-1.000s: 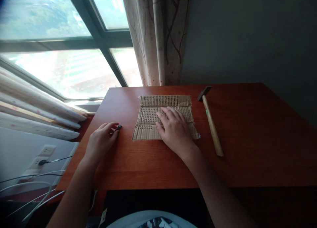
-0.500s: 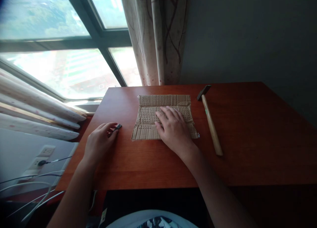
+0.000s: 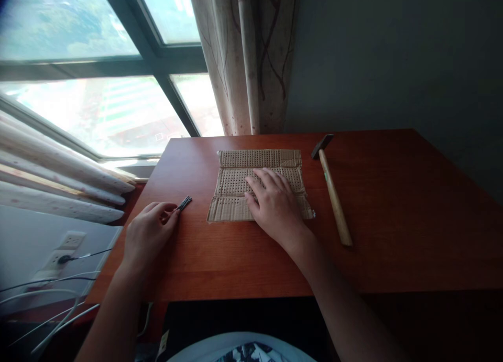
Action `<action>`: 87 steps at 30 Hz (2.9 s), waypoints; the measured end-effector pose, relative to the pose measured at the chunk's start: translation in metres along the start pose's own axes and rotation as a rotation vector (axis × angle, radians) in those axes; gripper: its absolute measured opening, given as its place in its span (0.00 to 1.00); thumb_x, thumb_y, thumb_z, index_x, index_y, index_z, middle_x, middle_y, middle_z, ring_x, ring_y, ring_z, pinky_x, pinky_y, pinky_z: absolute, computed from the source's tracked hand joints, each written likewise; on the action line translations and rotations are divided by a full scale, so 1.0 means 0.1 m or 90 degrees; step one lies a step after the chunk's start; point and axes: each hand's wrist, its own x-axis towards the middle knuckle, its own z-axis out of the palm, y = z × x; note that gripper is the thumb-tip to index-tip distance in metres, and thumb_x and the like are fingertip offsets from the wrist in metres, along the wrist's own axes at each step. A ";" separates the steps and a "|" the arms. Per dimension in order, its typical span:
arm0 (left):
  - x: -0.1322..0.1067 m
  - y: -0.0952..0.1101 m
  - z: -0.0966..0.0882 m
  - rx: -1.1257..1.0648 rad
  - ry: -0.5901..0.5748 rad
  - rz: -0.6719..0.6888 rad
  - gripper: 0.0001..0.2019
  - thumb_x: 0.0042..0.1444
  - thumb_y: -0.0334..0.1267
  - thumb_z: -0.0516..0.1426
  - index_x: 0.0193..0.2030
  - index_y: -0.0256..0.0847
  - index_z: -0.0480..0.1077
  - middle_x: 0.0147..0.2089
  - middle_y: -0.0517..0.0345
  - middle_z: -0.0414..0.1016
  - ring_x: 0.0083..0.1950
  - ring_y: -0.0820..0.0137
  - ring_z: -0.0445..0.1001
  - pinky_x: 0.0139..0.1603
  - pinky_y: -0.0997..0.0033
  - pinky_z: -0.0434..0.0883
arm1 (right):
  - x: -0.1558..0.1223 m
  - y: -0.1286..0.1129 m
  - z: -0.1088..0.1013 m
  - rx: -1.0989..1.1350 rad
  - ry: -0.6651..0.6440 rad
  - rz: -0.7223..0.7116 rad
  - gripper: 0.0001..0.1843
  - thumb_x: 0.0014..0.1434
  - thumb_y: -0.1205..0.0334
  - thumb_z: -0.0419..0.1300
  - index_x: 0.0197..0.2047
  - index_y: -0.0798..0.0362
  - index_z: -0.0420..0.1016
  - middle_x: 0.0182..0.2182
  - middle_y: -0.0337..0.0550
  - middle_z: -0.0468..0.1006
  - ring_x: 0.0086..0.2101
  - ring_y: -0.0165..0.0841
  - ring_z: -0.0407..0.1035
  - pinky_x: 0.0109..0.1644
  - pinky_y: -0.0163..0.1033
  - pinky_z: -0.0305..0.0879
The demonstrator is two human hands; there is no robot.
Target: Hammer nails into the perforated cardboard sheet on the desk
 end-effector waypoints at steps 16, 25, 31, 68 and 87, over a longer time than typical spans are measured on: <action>0.07 0.03 0.02 0.028 -0.014 0.024 0.12 0.64 0.44 0.53 0.42 0.45 0.77 0.43 0.56 0.80 0.38 0.64 0.77 0.33 0.68 0.62 | 0.00 0.00 0.00 -0.005 -0.001 0.002 0.22 0.70 0.57 0.52 0.61 0.54 0.74 0.63 0.51 0.72 0.64 0.47 0.62 0.68 0.56 0.60; 0.17 0.09 0.07 0.027 0.001 0.032 0.12 0.64 0.45 0.53 0.42 0.45 0.77 0.43 0.55 0.80 0.40 0.63 0.78 0.34 0.68 0.64 | 0.00 0.00 0.00 0.006 0.005 0.002 0.21 0.70 0.58 0.52 0.61 0.52 0.74 0.62 0.50 0.72 0.64 0.47 0.62 0.68 0.57 0.60; 0.17 0.10 0.08 0.027 0.012 0.024 0.13 0.65 0.44 0.53 0.44 0.45 0.77 0.45 0.54 0.79 0.39 0.64 0.79 0.34 0.68 0.65 | 0.00 0.00 0.01 -0.002 0.002 0.002 0.22 0.70 0.58 0.52 0.61 0.55 0.74 0.63 0.52 0.72 0.64 0.47 0.62 0.68 0.56 0.59; 0.16 0.00 0.16 -0.062 0.022 0.081 0.13 0.64 0.44 0.55 0.49 0.44 0.76 0.48 0.54 0.80 0.41 0.64 0.78 0.40 0.67 0.70 | 0.00 0.01 0.03 0.004 0.012 0.000 0.21 0.70 0.57 0.52 0.61 0.51 0.74 0.62 0.50 0.73 0.64 0.46 0.62 0.68 0.57 0.60; 0.18 -0.06 0.19 -0.056 0.042 0.090 0.13 0.62 0.42 0.57 0.49 0.42 0.76 0.48 0.53 0.80 0.40 0.64 0.77 0.43 0.66 0.70 | 0.00 0.00 0.01 0.002 0.006 0.003 0.21 0.70 0.58 0.52 0.61 0.54 0.74 0.62 0.51 0.73 0.64 0.46 0.62 0.69 0.56 0.59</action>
